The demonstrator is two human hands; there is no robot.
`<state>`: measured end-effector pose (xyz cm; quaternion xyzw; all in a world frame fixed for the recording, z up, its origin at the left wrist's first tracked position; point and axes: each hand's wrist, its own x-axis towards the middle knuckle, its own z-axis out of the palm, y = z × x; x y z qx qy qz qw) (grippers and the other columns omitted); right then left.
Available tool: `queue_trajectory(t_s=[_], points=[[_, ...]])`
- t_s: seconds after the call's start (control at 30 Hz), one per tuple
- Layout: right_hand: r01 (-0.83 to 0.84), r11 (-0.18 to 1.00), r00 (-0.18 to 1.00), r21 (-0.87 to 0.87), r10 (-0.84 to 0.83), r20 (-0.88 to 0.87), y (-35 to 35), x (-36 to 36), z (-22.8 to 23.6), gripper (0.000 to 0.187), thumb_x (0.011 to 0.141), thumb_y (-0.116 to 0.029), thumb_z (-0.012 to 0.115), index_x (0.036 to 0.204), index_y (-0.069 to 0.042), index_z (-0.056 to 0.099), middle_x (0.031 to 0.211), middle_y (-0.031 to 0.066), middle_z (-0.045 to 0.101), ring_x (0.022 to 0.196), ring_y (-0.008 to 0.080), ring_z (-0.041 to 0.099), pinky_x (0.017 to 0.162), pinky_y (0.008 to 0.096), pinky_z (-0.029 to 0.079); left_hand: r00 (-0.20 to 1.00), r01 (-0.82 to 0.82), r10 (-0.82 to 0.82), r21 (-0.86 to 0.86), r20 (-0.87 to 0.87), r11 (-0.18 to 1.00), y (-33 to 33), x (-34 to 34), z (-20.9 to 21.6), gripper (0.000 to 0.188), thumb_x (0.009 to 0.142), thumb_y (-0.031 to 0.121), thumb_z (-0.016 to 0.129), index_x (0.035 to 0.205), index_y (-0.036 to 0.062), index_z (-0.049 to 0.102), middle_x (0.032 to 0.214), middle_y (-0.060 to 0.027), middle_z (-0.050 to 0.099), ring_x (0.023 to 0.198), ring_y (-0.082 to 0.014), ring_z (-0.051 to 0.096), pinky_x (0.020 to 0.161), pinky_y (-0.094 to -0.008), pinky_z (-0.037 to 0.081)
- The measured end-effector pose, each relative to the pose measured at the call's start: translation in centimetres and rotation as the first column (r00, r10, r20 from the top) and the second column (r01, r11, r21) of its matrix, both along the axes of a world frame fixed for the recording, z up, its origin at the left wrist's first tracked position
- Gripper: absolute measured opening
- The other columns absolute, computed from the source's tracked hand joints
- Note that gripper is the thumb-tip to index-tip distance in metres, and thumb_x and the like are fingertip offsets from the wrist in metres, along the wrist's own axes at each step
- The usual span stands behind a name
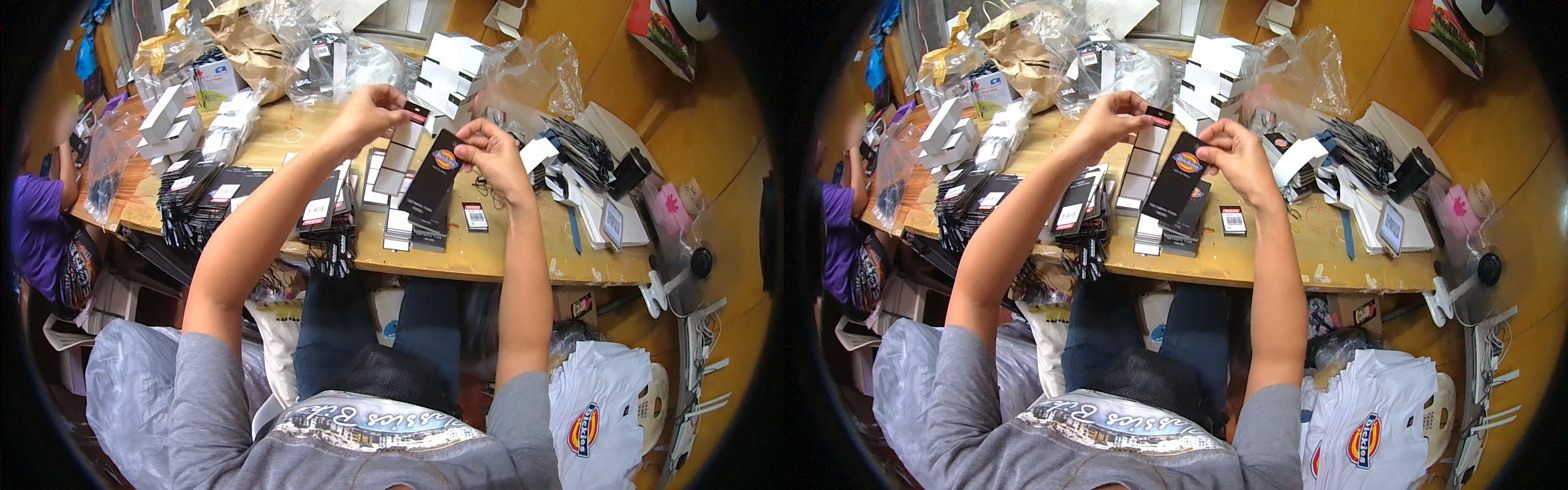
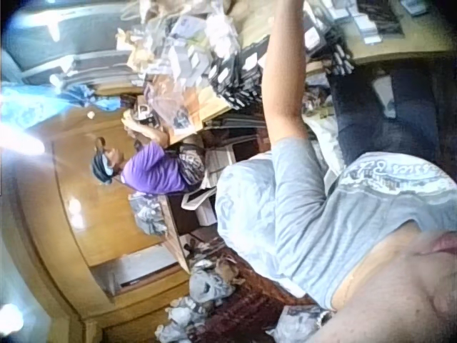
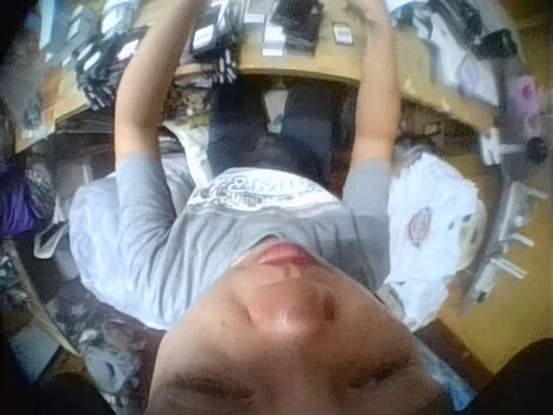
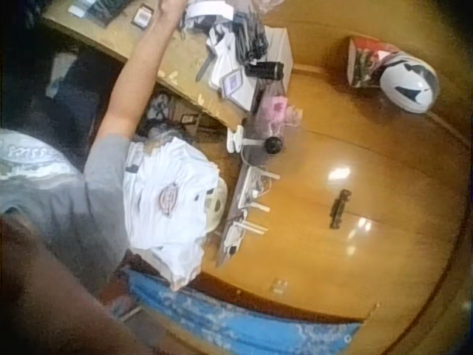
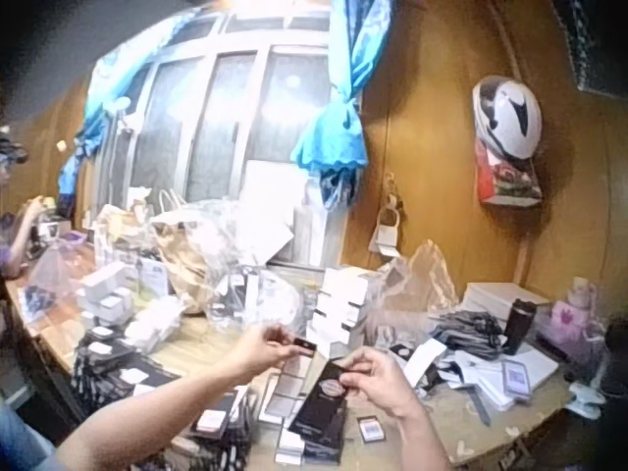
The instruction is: The person assembles small black tags by inserting a thin black string into a slot on the tag. They handle stacks of tags and strings on a cluttered wooden table, occasionally picking up and placing down items while another person works nearby.
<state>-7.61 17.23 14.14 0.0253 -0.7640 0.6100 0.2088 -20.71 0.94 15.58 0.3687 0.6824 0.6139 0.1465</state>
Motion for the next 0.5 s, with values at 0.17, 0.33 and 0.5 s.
queue_trajectory(t_s=[0.17, 0.33, 0.5], points=[[0.135, 0.987, 0.982, 0.087, -0.121, -0.147, -2.8, 1.8, 2.0, 0.016, 0.067, -0.003, 0.064, 0.075, 0.000, 0.051, 0.065, 0.0039, 0.056, 0.056, 0.0061, 0.052, 0.048, 0.0177, 0.041, 0.961, 0.091, -0.155, 0.263, 0.231, 0.961, -0.7, 5.3, -0.3, 0.016, 0.075, 0.011, 0.057, 0.084, -0.0030, 0.055, 0.073, -0.0047, 0.057, 0.065, -0.0083, 0.051, 0.057, -0.0204, 0.042], [0.022, 1.000, 0.999, -0.005, -0.022, 0.047, -1.5, 3.2, 0.0, 0.019, 0.070, -0.008, 0.063, 0.084, 0.002, 0.054, 0.068, 0.0042, 0.056, 0.055, 0.0065, 0.052, 0.048, 0.0178, 0.042, 0.980, 0.106, -0.135, 0.189, 0.147, 0.976, -1.0, 7.6, -3.5, 0.019, 0.073, 0.011, 0.059, 0.084, -0.0038, 0.057, 0.074, -0.0043, 0.058, 0.068, -0.0076, 0.051, 0.061, -0.0201, 0.041], [0.085, 0.775, 0.870, 0.626, -0.364, 0.332, 3.8, 3.9, -4.7, 0.031, 0.065, -0.008, 0.064, 0.095, -0.001, 0.056, 0.070, 0.0042, 0.054, 0.066, 0.0143, 0.055, 0.058, 0.0234, 0.044, 0.933, 0.025, -0.141, 0.330, 0.332, 0.944, -2.2, 10.5, -4.2, 0.019, 0.077, 0.011, 0.054, 0.088, -0.0036, 0.054, 0.080, -0.0057, 0.057, 0.074, -0.0080, 0.052, 0.070, -0.0194, 0.041]])
